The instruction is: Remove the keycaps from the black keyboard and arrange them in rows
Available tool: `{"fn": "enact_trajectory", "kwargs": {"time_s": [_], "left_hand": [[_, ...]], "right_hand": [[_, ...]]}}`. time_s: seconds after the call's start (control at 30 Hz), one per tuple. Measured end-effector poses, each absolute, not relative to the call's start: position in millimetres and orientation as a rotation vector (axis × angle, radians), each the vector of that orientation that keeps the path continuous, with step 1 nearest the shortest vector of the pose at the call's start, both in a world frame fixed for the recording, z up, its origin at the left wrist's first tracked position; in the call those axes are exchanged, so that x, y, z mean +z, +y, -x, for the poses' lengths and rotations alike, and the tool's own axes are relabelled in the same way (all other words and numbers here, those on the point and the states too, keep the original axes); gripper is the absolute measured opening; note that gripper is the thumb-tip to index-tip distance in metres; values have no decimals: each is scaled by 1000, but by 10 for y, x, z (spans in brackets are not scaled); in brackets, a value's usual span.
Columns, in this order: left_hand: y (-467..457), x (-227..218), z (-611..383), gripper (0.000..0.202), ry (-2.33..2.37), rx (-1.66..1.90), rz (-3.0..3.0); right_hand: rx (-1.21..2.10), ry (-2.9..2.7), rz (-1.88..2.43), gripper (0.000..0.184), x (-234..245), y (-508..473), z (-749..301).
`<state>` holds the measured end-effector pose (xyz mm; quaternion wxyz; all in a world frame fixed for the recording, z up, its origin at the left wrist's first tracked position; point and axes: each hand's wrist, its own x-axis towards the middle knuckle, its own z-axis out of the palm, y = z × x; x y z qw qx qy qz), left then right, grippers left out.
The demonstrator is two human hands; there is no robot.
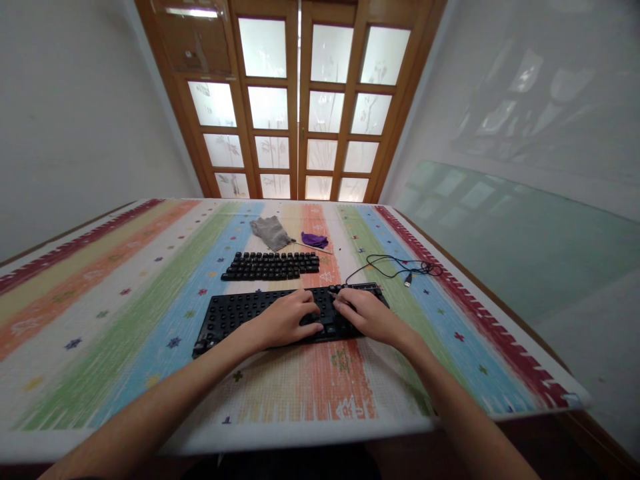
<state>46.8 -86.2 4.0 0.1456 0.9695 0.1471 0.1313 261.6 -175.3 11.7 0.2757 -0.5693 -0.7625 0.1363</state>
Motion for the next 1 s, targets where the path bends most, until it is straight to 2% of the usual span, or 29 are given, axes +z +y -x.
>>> {"fn": "enact_trajectory", "kwargs": {"time_s": [0.13,0.33,0.7,0.87,1.0], "left_hand": [[-886,-9,-480,25,484,311,-2790],[-901,-115,-484,28,527,359,-2708],[-996,-194,-504,16,573,451,-2693],[-1031,-280,-504,16,586,514,-2767],[-1027,-314,-509,15,561,583,-2792]], "right_hand": [[383,-2265,1580,11,57,-1756,-2589],[320,-2358,1743,21,25,-1718,-2505],[322,-2301,1978,19,88,-1666,-2441],[280,-2330,2092,24,199,-1702,-2356],[245,-2289,2137,20,199,-1742,-2307]]}}
